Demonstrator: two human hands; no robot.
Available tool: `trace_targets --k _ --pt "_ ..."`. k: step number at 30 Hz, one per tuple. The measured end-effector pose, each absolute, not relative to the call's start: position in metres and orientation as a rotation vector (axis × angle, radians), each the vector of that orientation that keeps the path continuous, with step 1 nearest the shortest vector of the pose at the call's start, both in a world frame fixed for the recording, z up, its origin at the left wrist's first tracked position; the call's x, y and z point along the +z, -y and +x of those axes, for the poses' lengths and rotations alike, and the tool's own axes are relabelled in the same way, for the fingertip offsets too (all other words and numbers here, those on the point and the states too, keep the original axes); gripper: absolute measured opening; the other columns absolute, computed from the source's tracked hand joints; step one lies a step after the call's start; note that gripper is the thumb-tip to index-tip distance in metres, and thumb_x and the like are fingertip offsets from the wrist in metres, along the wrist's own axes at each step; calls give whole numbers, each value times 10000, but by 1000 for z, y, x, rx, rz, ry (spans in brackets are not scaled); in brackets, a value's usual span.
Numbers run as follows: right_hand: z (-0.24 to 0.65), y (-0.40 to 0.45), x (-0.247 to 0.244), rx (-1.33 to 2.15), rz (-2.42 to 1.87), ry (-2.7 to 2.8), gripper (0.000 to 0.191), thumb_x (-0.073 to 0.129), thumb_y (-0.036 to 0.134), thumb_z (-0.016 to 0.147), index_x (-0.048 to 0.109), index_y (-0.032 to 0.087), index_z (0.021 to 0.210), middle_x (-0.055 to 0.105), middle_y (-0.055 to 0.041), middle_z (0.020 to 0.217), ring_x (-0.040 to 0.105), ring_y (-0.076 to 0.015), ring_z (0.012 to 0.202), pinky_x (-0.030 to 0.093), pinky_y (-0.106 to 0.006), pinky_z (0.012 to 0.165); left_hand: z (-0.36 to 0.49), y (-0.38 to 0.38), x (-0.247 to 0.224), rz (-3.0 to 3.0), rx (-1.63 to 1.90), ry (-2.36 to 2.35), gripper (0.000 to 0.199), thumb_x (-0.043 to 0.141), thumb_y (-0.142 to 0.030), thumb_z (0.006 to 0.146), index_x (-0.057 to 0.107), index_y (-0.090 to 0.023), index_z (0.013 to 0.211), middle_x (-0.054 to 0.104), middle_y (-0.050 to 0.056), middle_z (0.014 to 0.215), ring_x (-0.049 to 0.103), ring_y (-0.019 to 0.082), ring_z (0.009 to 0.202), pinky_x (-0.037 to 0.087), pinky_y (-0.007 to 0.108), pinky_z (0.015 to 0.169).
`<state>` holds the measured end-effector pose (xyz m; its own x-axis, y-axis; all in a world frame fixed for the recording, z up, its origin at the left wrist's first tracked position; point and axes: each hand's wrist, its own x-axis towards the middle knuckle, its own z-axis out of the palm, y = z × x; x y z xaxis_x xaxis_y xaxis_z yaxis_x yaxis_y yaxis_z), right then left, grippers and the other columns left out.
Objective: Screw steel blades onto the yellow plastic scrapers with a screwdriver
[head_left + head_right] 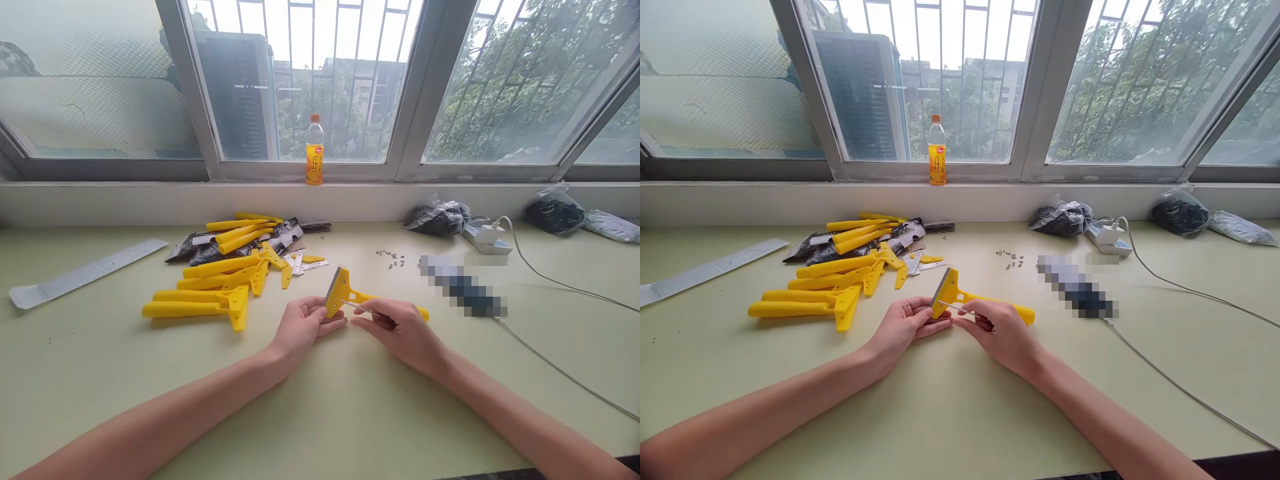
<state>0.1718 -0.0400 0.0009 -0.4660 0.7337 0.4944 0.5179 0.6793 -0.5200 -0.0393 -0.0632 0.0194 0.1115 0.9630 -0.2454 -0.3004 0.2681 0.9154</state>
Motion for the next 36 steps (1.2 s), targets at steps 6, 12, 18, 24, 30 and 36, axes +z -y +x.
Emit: trace_targets --k 6,12,18,24,30,36 --pt "209 38 -7 294 -956 2367 238 494 272 1024 693 240 1150 772 -49 1005 715 -183 806 533 -297 741 -44 53 21 770 1119 -1101 141 605 -72 921 696 -58 1028 767 185 1032 768 253 965 559 385 1050" --pt "200 28 -7 252 -1095 2342 241 534 372 1010 694 225 1115 750 -33 797 660 -186 606 507 -303 591 -62 52 20 846 872 -860 281 810 -184 792 731 -69 1037 728 208 1187 717 284 1114 505 356 1109" --pt "195 29 -4 260 -1052 2378 222 491 337 1027 662 220 948 723 -22 775 618 -165 600 444 -279 577 -62 58 27 914 676 -741 317 870 -198 700 761 -86 975 746 177 1135 694 315 1152 484 382 1124" --pt "193 30 -4 144 -981 2375 246 458 326 1043 621 209 899 660 -14 709 538 -150 554 381 -276 543 -63 56 23 885 644 -788 278 875 -168 669 752 -80 903 758 176 1028 712 344 1106 495 407 1118" --pt "192 36 3 135 -856 2375 281 369 269 1070 583 211 898 634 -24 752 531 -153 617 397 -284 591 -60 58 22 896 665 -828 249 793 -188 749 727 -66 957 741 203 1126 714 315 1115 508 351 1104" --pt "191 3 37 105 -994 2153 270 454 357 1038 654 203 942 656 -49 782 549 -172 651 425 -303 631 -54 61 24 893 674 -932 201 720 -188 740 712 -80 909 768 202 1038 762 310 977 530 372 1059"
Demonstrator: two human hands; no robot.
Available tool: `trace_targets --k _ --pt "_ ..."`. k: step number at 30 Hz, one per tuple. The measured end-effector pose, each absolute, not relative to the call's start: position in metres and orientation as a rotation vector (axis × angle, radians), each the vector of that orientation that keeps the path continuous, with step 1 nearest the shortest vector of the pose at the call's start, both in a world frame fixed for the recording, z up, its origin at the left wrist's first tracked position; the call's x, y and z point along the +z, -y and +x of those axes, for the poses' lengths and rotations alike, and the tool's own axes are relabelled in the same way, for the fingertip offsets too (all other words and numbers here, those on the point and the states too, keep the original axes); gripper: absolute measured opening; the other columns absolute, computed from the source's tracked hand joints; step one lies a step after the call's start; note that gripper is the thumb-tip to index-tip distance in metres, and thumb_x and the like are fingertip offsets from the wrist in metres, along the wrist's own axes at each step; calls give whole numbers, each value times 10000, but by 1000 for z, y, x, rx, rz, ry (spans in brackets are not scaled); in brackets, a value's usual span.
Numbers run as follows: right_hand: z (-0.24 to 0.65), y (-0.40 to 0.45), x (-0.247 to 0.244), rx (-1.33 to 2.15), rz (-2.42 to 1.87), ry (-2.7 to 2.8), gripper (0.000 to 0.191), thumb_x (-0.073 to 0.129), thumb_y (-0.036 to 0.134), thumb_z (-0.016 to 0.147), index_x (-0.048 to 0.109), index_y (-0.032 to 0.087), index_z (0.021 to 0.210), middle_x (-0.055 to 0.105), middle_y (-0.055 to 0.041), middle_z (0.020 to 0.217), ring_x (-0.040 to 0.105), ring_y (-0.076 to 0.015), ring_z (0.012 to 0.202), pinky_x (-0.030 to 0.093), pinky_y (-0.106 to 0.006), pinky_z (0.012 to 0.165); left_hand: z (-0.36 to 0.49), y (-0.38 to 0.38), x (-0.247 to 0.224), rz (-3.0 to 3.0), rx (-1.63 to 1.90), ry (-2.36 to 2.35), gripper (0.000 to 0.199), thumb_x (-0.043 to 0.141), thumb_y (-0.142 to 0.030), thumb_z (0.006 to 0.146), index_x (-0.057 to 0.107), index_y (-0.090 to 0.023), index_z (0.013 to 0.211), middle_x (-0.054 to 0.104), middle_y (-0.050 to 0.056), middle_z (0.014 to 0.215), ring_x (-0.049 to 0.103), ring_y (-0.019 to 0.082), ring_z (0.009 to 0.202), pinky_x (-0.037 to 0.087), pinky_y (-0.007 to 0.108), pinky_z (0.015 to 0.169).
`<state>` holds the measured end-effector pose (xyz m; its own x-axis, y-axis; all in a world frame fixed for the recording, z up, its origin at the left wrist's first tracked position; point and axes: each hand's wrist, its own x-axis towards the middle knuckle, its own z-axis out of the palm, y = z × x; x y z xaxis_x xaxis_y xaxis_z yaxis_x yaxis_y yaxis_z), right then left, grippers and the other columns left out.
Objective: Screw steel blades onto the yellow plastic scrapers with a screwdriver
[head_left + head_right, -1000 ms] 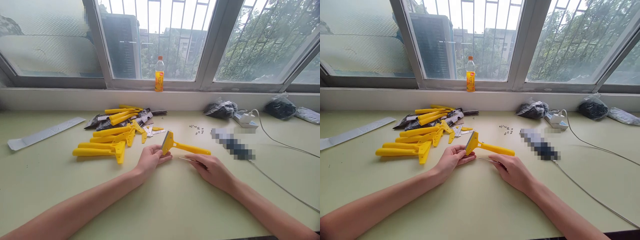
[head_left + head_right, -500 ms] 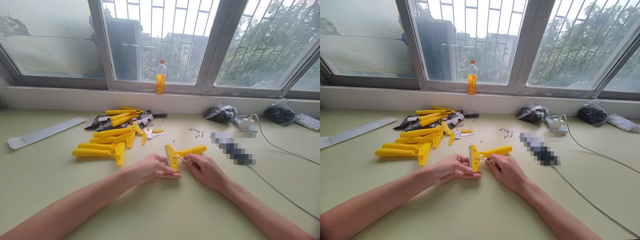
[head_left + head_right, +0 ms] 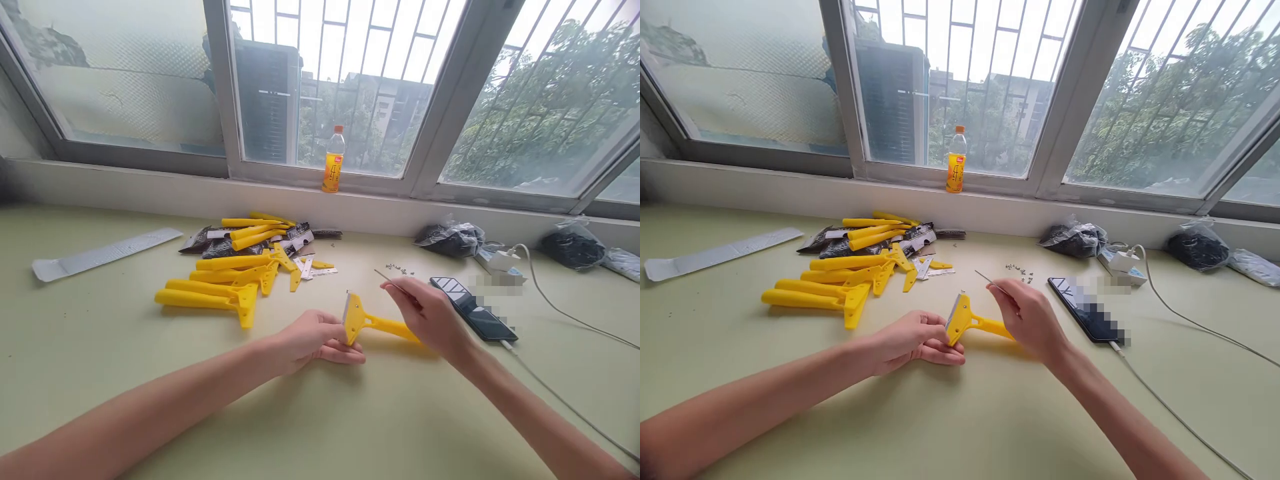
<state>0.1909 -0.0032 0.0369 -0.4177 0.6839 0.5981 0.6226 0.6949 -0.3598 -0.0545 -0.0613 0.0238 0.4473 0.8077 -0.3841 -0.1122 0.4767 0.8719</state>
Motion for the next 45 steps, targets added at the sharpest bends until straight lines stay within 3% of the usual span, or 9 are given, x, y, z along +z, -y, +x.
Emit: trace_targets --k 2,6,13,17,23,30,37,42,45 --pt "187 -23 43 149 -1102 2197 237 582 401 964 698 202 904 632 -26 721 507 -164 599 402 -310 605 -55 61 24 912 654 -914 228 705 -189 744 723 -76 941 768 197 1055 761 302 985 535 350 1047" --pt "172 -64 35 497 -1125 2291 282 714 470 842 769 204 915 692 -38 838 579 -174 707 448 -313 680 -58 59 22 938 611 -914 261 691 -198 763 738 -73 987 760 194 1097 752 299 1018 526 331 1054" --pt "155 -74 19 728 -1053 2379 314 676 476 857 816 201 913 724 -70 898 630 -180 765 492 -300 692 -57 59 21 943 612 -938 222 688 -202 766 742 -89 948 765 182 1084 757 295 1000 522 325 1054" --pt "154 -75 16 743 -1049 2382 316 664 442 864 812 203 1008 724 -78 907 656 -191 776 507 -310 711 -56 59 20 942 621 -943 210 692 -199 761 742 -93 935 767 183 1078 757 303 997 520 343 1059" --pt "149 -74 15 724 -1059 2377 310 653 425 867 762 176 718 734 -86 832 679 -209 770 501 -299 682 -55 60 20 932 634 -937 218 723 -195 740 747 -88 928 767 193 1068 747 331 1021 490 392 1097" --pt "142 -64 21 583 -1158 2373 357 616 348 847 615 187 529 596 -13 573 494 -150 587 360 -290 558 -56 61 23 933 628 -941 242 701 -192 762 734 -71 969 761 202 1089 747 321 1024 506 366 1083" --pt "140 -61 17 630 -1164 2305 186 631 324 824 730 182 757 723 -46 783 594 -180 706 446 -295 655 -56 60 25 925 624 -961 226 696 -179 752 716 -68 948 763 208 1076 749 313 1020 512 361 1075" --pt "151 -58 27 675 -1164 2169 257 665 408 831 714 164 765 704 -47 760 588 -167 694 445 -281 643 -55 62 27 896 630 -973 210 720 -181 729 706 -70 907 771 202 1039 752 313 1014 515 367 1071" --pt "162 -40 42 736 -1166 2050 322 656 477 864 726 164 889 700 -42 784 518 -123 601 375 -251 537 -54 63 26 893 643 -974 246 722 -182 729 720 -61 943 771 198 1047 753 310 1010 517 362 1068"
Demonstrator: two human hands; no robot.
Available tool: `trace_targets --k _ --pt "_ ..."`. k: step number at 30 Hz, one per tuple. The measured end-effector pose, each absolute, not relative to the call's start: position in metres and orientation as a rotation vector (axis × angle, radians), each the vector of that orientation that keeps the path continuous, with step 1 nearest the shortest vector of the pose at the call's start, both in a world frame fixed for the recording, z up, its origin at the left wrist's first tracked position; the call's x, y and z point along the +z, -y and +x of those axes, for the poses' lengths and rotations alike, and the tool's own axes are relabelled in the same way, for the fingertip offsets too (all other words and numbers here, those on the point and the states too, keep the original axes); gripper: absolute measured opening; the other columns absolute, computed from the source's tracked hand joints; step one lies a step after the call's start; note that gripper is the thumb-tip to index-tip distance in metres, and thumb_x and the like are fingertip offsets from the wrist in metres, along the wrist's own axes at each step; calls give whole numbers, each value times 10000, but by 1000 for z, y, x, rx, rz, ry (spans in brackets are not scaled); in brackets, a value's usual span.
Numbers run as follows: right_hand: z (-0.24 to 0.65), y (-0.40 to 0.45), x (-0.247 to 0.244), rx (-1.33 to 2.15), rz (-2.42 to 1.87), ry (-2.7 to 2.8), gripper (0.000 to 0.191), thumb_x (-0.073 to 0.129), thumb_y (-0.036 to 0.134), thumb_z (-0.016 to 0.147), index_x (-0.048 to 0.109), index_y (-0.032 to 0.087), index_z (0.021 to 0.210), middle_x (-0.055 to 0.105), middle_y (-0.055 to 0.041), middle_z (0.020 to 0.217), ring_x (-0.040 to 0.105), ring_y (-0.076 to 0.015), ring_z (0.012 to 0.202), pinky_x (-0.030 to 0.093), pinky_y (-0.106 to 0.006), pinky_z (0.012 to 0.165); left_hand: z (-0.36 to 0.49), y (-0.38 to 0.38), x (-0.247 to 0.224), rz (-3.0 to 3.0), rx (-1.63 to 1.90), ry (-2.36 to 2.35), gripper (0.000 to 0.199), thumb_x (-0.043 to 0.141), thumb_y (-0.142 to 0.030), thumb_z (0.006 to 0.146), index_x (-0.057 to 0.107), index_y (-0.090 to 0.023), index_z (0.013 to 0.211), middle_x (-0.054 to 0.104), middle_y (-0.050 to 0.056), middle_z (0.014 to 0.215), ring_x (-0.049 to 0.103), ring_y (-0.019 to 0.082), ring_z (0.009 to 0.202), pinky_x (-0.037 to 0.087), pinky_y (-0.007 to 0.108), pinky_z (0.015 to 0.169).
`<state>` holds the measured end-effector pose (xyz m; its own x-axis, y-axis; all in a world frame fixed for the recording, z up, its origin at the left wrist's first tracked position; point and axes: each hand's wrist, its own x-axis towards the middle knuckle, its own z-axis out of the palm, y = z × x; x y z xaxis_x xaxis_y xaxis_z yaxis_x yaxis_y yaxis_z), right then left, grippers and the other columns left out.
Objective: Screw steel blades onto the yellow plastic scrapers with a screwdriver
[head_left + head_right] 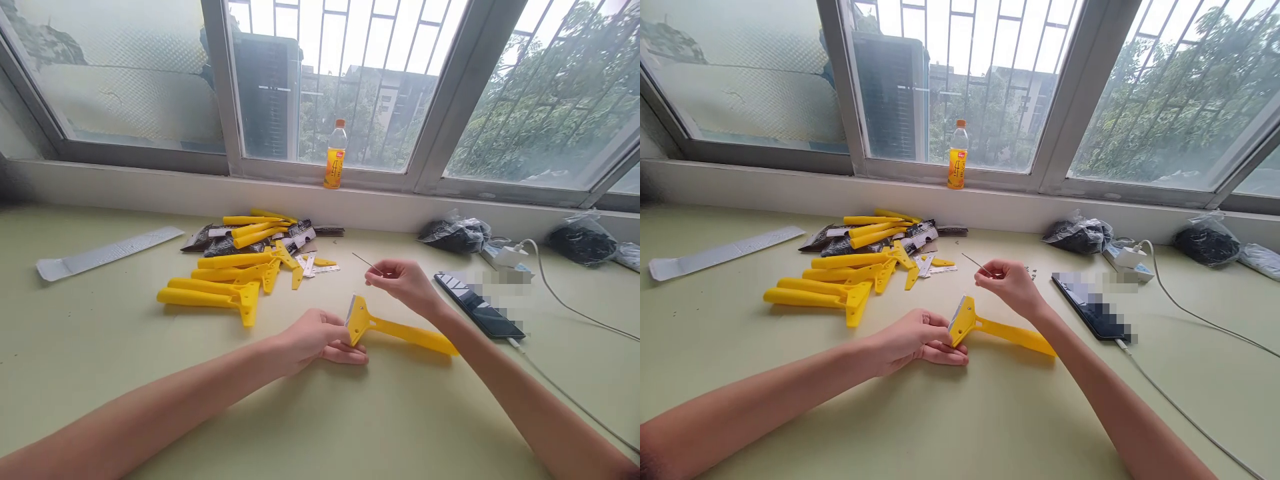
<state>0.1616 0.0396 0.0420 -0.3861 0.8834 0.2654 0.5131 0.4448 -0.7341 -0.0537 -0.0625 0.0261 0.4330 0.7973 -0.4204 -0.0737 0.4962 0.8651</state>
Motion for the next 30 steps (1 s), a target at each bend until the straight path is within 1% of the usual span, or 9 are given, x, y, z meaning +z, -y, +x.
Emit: trace_targets --k 1,3,5,6,11,15,20,25,30 --pt "165 -30 46 798 -1152 1973 330 691 487 848 735 169 923 695 -38 793 468 -106 566 326 -247 503 -53 63 26 892 645 -975 245 724 -180 724 723 -62 938 771 197 1047 754 311 1006 519 361 1066" --pt "169 -6 50 891 -1094 1887 326 764 492 804 745 178 890 670 -28 811 356 -76 524 256 -253 480 -53 62 25 890 648 -979 229 723 -173 715 724 -64 917 771 197 1046 756 312 998 522 360 1061" --pt "171 18 47 961 -1027 1896 299 782 474 799 747 178 820 652 -29 871 312 -68 535 233 -265 488 -52 62 24 887 655 -979 197 719 -168 708 717 -71 880 772 198 1032 757 313 992 523 365 1058" --pt "170 28 44 1015 -1028 1920 295 769 472 814 749 178 814 632 -21 832 301 -72 539 220 -268 487 -52 62 24 884 662 -974 182 719 -166 701 712 -75 859 773 197 1019 757 314 992 524 368 1057" --pt "161 50 26 1140 -1122 1969 263 711 437 867 746 179 827 584 5 677 361 -95 561 251 -266 509 -51 62 24 894 680 -947 160 743 -169 661 716 -90 797 777 160 963 765 297 964 535 360 1038" --pt "156 48 22 1128 -1098 1971 230 698 405 875 752 182 853 631 -8 708 423 -114 602 300 -264 533 -50 63 27 905 682 -947 186 759 -187 661 740 -89 817 773 130 936 763 285 965 547 343 1021" --pt "154 49 24 1089 -1144 1936 251 693 434 876 758 192 878 671 -21 745 467 -134 623 341 -275 556 -50 62 24 909 675 -962 229 790 -213 656 741 -84 840 766 147 956 760 302 973 520 384 1055" --pt "148 53 23 1071 -1179 1911 261 694 440 874 735 197 790 658 -11 749 490 -138 655 362 -263 570 -50 61 17 907 713 -936 188 803 -211 658 728 -96 786 754 114 902 763 282 945 528 386 1046" --pt "144 55 15 1008 -1152 1858 268 682 455 889 707 198 817 645 -7 746 502 -139 638 382 -264 568 -50 62 15 918 725 -935 230 837 -234 662 739 -101 822 751 117 964 760 263 937 511 404 1067"
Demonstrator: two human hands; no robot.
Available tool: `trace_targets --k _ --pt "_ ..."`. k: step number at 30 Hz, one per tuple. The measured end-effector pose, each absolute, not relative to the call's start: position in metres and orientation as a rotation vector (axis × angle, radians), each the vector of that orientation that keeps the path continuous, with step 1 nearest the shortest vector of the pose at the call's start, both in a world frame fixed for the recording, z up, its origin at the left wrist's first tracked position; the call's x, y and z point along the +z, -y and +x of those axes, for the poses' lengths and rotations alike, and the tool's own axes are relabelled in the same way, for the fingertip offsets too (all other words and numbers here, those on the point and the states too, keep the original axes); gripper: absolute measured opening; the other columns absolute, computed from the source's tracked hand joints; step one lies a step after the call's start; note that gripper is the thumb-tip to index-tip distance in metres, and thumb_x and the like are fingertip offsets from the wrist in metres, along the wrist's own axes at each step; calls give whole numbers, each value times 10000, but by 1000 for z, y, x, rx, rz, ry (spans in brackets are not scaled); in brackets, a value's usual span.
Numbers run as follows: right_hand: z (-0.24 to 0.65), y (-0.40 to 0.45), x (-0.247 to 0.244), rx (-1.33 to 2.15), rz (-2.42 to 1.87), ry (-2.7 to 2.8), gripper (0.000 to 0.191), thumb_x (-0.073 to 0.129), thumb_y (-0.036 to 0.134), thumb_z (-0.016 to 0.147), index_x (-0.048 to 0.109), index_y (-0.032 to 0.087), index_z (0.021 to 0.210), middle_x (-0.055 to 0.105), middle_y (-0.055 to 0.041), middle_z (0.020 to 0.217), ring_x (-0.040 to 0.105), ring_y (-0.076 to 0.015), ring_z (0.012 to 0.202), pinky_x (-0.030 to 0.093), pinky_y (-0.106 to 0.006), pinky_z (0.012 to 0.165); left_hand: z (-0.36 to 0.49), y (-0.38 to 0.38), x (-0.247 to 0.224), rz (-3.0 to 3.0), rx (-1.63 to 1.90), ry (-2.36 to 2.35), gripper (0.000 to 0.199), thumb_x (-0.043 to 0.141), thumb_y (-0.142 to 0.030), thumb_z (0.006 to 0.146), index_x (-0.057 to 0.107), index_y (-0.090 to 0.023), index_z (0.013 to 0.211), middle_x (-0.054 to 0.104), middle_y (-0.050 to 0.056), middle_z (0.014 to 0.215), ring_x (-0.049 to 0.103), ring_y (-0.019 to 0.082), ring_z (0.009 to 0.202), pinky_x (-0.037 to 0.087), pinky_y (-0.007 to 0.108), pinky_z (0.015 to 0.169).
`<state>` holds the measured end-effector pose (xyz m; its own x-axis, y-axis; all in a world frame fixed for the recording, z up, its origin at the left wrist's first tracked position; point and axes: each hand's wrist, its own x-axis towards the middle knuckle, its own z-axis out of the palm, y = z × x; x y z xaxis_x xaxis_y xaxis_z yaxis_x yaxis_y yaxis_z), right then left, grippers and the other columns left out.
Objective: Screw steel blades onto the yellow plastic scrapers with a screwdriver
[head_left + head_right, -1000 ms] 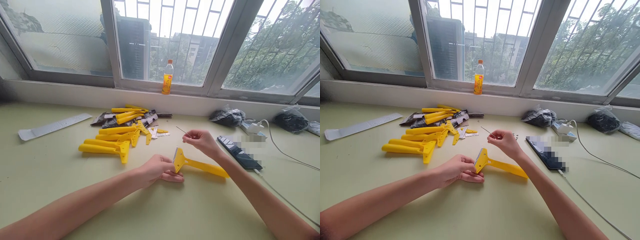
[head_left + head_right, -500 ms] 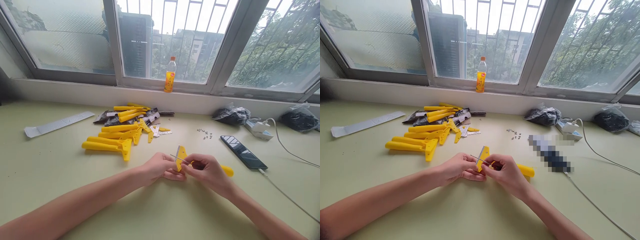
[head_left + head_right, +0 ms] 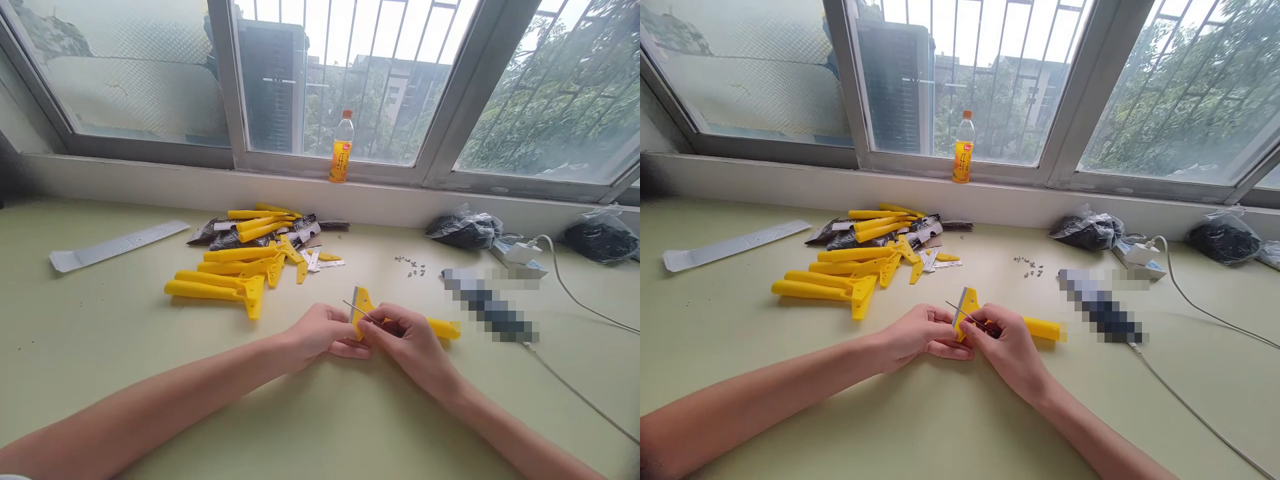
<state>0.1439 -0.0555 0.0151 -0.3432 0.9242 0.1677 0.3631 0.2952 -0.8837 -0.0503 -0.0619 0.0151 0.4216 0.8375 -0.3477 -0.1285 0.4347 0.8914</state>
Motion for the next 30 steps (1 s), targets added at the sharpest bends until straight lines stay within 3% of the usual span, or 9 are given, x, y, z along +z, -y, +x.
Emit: trace_targets --k 14,20,24,30 --pt "136 54 4 645 -1041 2040 220 588 367 970 674 207 844 610 -18 771 502 -153 646 398 -288 610 -49 64 18 938 754 -846 221 853 -262 676 756 -94 782 719 68 831 737 218 912 545 389 1031" --pt "135 52 17 932 -1197 2010 212 597 384 943 680 212 849 649 -9 800 534 -148 658 411 -264 590 -50 64 20 960 721 -855 202 814 -240 710 767 -86 831 751 119 984 746 241 955 535 380 1052" --pt "133 47 33 823 -1225 2188 185 558 278 944 706 225 846 653 -11 855 560 -149 725 419 -259 636 -50 64 19 991 710 -860 242 800 -263 744 775 -81 900 747 142 1052 736 267 1018 534 381 1059" --pt "121 41 60 485 -1294 2655 269 495 123 917 522 194 659 572 -6 747 483 -122 617 340 -244 549 -51 63 15 993 710 -885 287 808 -309 744 774 -99 937 755 142 1077 751 273 991 517 388 1076"
